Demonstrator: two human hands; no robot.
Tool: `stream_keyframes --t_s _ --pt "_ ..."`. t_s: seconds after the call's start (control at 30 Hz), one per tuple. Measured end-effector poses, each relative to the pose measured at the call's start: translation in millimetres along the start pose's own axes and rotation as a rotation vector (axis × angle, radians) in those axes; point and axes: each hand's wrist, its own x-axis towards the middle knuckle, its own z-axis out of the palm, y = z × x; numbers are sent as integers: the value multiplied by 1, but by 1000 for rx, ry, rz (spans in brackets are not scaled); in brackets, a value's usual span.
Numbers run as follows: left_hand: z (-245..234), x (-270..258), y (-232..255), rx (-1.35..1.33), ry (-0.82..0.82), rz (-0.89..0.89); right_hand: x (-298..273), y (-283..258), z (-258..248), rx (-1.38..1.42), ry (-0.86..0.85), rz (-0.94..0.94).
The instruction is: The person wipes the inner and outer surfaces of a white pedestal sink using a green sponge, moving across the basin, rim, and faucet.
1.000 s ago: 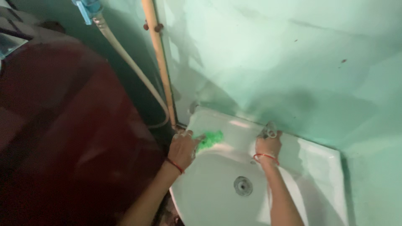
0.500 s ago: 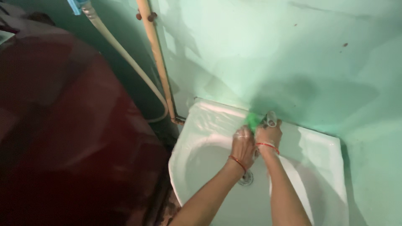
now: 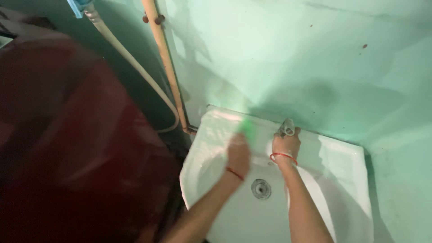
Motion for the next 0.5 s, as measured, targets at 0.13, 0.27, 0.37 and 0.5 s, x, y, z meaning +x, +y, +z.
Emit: stream_keyframes --t_s 0.13,0.27,0.37,0.5 --pt "-22 -20 57 -137 -221 241 11 4 7 -2 26 -10" --pt "-32 -37 -26 247 -79 156 6 14 8 28 22 -21" --pt "-25 -56 -60 168 -346 -75 7 7 6 66 30 -14" --pt "58 -68 -14 132 -174 -48 3 4 4 12 13 5"
